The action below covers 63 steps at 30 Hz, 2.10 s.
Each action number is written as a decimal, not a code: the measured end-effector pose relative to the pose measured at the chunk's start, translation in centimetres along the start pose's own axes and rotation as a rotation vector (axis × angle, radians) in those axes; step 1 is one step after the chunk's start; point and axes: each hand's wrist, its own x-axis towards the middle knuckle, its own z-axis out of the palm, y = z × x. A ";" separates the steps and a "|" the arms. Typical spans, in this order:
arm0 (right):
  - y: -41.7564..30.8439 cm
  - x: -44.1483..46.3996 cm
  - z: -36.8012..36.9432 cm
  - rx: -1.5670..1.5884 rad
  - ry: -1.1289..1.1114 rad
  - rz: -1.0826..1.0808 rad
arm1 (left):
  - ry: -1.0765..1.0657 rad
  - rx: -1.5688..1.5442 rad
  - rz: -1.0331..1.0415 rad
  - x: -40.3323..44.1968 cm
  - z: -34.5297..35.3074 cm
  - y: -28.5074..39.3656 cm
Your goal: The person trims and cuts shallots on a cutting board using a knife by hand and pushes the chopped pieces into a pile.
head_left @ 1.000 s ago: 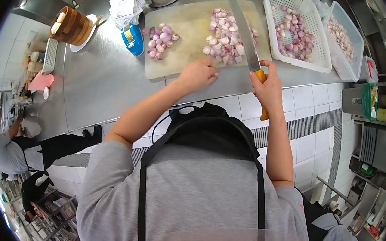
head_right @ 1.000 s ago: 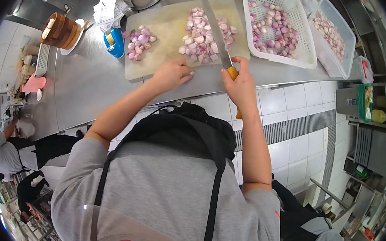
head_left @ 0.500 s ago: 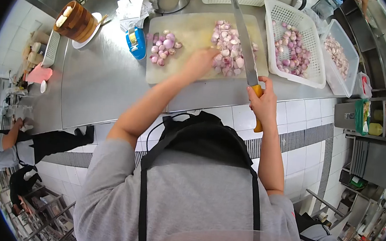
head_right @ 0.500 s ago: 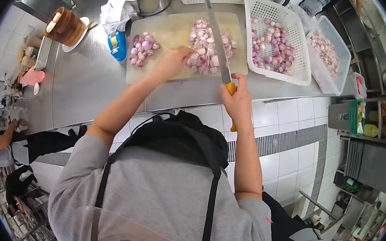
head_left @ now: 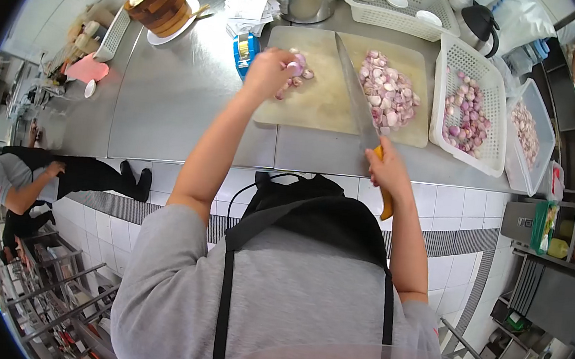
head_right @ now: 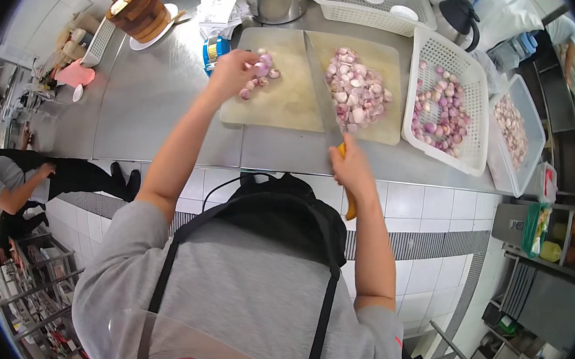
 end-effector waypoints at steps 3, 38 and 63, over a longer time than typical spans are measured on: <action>-0.9 0.5 -0.6 -0.017 0.053 -0.045 | -0.070 0.243 0.261 0.9 1.8 1.9; -6.3 0.1 0.6 -0.436 -0.111 -0.035 | -0.206 -0.336 0.000 -6.2 6.4 7.0; -6.4 2.1 -3.1 -0.447 -0.228 -0.009 | -0.720 -0.406 0.451 -9.1 5.1 14.7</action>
